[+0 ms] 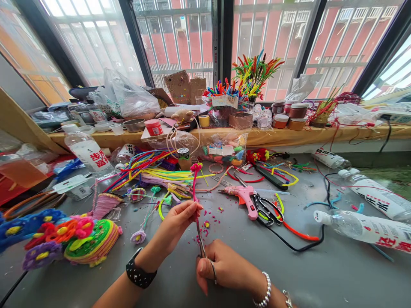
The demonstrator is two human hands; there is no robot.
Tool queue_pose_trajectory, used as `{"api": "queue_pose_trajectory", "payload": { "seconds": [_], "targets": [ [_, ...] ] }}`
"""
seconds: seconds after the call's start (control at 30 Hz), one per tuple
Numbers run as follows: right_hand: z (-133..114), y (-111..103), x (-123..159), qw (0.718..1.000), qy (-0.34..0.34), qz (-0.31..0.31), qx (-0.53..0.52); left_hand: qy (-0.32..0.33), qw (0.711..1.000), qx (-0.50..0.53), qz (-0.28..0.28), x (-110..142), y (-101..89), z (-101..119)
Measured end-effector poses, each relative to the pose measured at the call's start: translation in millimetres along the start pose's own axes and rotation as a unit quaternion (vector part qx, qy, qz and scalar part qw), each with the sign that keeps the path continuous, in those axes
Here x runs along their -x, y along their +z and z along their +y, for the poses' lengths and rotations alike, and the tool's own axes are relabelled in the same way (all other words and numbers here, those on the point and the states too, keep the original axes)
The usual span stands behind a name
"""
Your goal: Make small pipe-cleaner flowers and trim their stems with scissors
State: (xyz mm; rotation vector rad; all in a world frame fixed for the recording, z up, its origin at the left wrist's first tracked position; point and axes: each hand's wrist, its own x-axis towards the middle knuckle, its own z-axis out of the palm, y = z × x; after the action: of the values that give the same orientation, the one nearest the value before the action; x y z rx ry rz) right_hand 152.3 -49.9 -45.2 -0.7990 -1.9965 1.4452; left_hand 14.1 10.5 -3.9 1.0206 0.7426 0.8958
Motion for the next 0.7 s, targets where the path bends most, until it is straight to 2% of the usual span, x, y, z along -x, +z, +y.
{"api": "queue_pose_trajectory", "payload": {
  "seconds": [0.7],
  "targets": [
    [4.6, 1.1, -2.5, 0.999, -0.006, 0.025, -0.022, 0.009, 1.0, 0.005, 0.013, 0.2, 1.6, 0.3]
  ]
}}
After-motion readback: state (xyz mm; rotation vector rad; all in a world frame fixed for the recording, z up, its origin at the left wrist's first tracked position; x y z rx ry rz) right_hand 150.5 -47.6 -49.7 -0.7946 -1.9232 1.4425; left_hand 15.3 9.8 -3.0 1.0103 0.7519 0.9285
